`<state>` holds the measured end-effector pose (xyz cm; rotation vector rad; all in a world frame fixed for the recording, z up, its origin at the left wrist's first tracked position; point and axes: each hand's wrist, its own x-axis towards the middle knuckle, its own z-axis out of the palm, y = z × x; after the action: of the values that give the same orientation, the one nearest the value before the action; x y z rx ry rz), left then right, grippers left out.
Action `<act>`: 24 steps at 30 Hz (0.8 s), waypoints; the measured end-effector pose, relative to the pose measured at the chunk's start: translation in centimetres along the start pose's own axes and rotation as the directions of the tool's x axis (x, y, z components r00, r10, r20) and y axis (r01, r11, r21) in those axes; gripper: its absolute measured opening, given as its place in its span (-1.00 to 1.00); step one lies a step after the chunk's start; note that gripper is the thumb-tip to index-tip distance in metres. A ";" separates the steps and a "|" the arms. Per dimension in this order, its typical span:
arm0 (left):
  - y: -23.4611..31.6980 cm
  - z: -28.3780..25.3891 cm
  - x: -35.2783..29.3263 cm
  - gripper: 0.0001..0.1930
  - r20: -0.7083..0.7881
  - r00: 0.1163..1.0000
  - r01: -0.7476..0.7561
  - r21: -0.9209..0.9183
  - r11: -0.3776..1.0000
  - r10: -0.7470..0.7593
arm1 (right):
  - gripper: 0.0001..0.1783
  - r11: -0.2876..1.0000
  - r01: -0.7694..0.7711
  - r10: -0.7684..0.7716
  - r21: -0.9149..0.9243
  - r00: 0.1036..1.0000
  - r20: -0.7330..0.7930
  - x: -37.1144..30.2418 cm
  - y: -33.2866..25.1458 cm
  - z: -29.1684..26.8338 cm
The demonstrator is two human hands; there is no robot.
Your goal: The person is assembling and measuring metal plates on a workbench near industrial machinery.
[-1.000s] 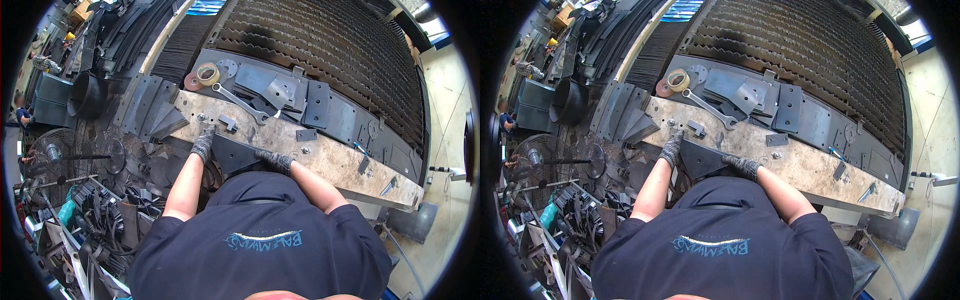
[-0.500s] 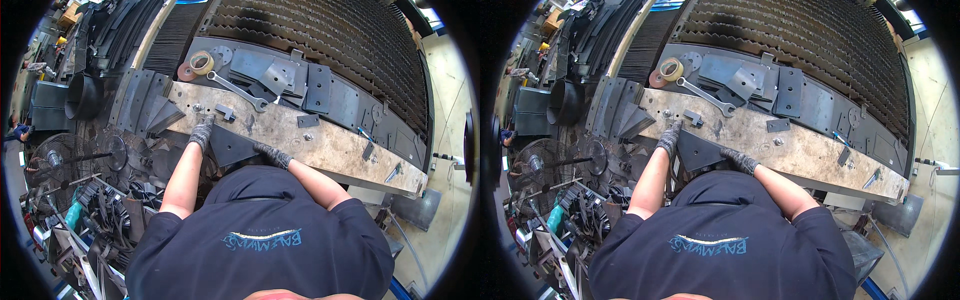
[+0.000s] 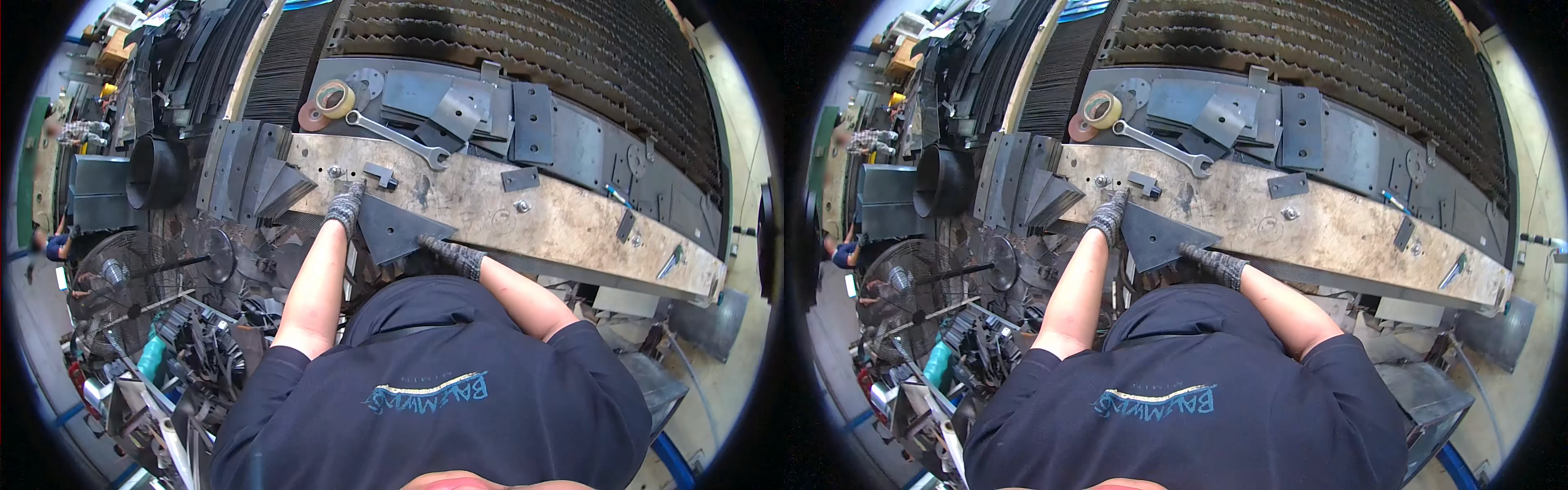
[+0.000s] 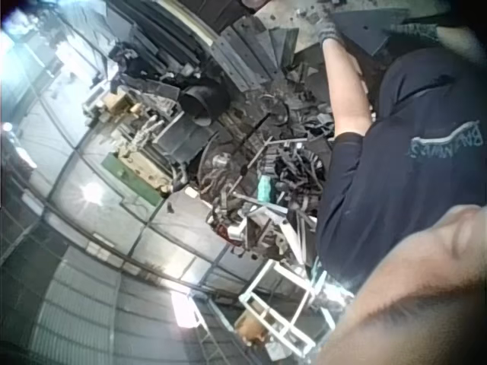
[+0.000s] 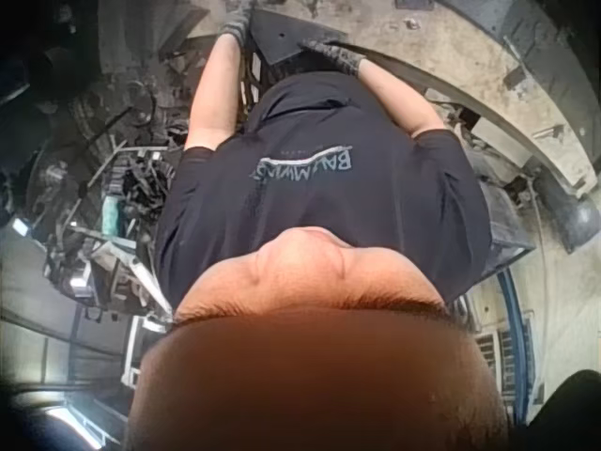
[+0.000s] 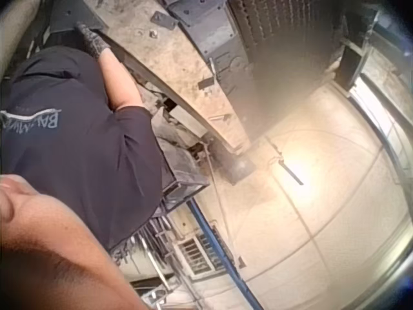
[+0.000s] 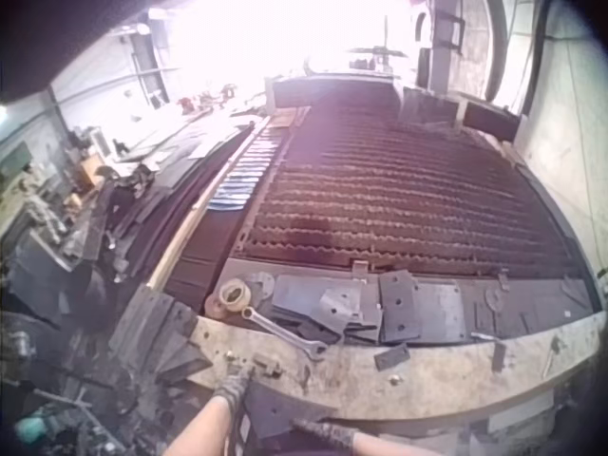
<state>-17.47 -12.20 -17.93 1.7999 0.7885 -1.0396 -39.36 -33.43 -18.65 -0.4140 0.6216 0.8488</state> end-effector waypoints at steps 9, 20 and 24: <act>-1.1 -2.2 4.3 0.08 -0.078 0.975 -0.172 0.325 0.930 0.208 | -0.46 0.953 0.237 -0.212 0.188 0.967 -0.143 4.1 3.0 4.3; -5.4 -3.0 -10.1 0.01 0.686 0.715 0.112 0.075 0.991 -0.133 | -0.51 0.877 0.303 -0.252 0.372 0.951 -0.180 2.4 1.5 6.2; -10.5 0.9 -5.4 -0.35 0.663 0.748 0.271 -0.356 0.894 0.038 | -0.42 0.948 0.210 -0.204 0.238 0.978 -0.049 3.5 1.7 5.0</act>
<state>-28.98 -9.25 -17.30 0.8972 0.6209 -1.3479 -37.25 -27.61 -17.40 -0.2614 0.6820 0.5596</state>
